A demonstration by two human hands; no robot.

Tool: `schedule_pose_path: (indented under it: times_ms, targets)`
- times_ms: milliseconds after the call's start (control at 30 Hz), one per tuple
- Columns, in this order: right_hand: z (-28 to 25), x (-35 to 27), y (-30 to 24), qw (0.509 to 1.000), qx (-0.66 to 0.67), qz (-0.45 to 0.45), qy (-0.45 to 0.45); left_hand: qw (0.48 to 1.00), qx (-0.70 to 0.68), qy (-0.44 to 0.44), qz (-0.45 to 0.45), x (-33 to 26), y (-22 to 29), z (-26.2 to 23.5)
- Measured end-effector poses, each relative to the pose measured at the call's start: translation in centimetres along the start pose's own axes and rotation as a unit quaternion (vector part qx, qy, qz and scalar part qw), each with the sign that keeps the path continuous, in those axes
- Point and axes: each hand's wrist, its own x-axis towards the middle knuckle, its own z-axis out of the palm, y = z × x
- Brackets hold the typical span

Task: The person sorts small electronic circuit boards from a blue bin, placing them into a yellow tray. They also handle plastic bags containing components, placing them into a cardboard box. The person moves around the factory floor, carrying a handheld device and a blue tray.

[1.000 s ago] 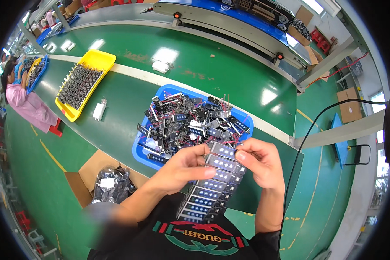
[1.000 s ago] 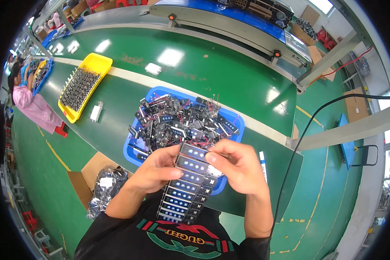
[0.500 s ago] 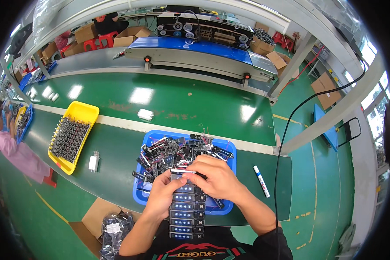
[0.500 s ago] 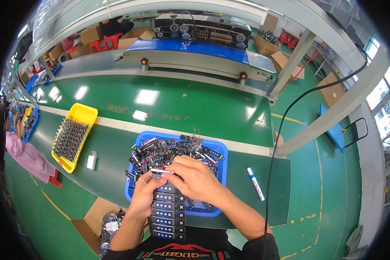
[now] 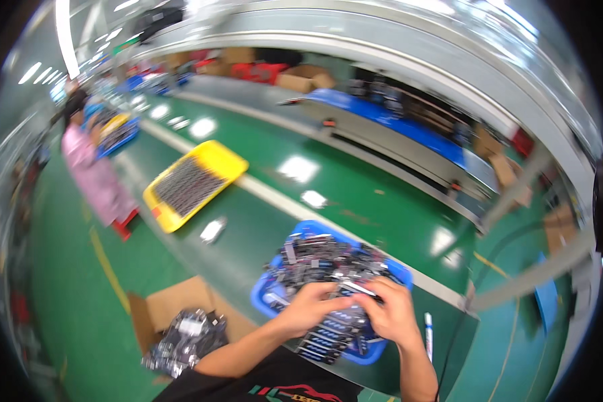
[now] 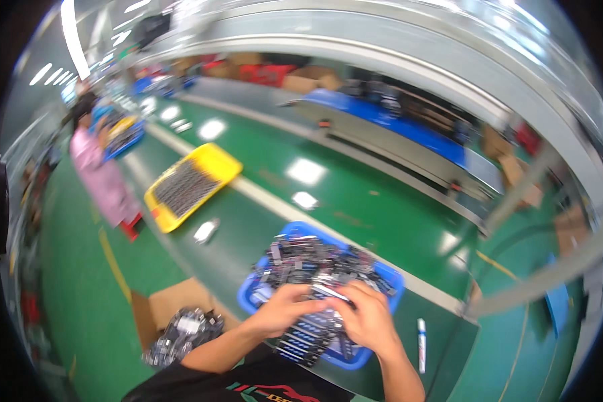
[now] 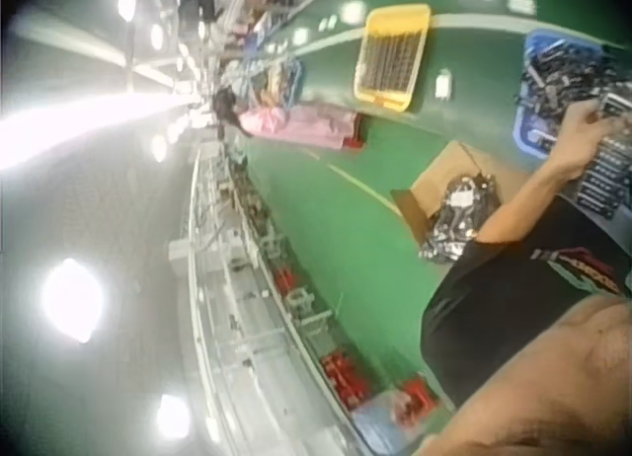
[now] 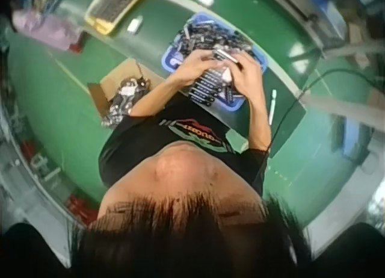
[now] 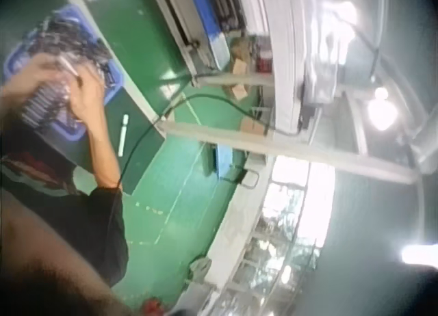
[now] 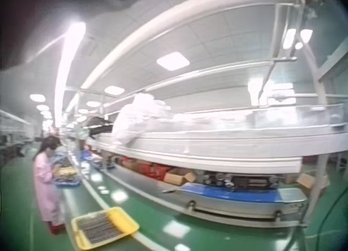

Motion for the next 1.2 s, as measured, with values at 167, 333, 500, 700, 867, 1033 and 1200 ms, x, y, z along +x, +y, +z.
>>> schedule_pose_path:
  times_ms: [167,333,500,700,867,1033,1200]
  targets:
    - [1.7,-0.3,0.2,0.992,-0.02,-0.03,0.122,1.0,-0.008,0.004,0.018,-0.2,-0.9,-0.3]
    - [0.5,0.4,1.1,0.991,-0.102,0.091,-0.004,0.995,0.015,0.02,0.093,-1.4,-2.2,-1.7]
    - [0.3,0.9,1.2,0.965,-0.263,0.018,0.005,0.993,-0.016,0.087,0.081,-2.8,-0.9,-2.5]
    - [1.3,0.5,0.2,0.914,-0.37,-0.139,0.091,0.97,0.054,0.12,0.205,-4.4,-1.4,-3.4]
    - [1.9,-1.6,1.7,0.914,-0.37,-0.167,-0.014,0.954,0.13,0.168,0.213,-5.8,-2.3,-2.7]
    - [1.9,-2.0,0.0,0.882,-0.391,-0.264,-0.017,0.932,0.15,0.249,0.218,-9.6,-3.5,-1.8]
    - [2.0,-3.9,-3.3,0.946,-0.194,-0.257,-0.045,0.904,0.222,0.242,0.275,-9.5,-4.2,-0.5]
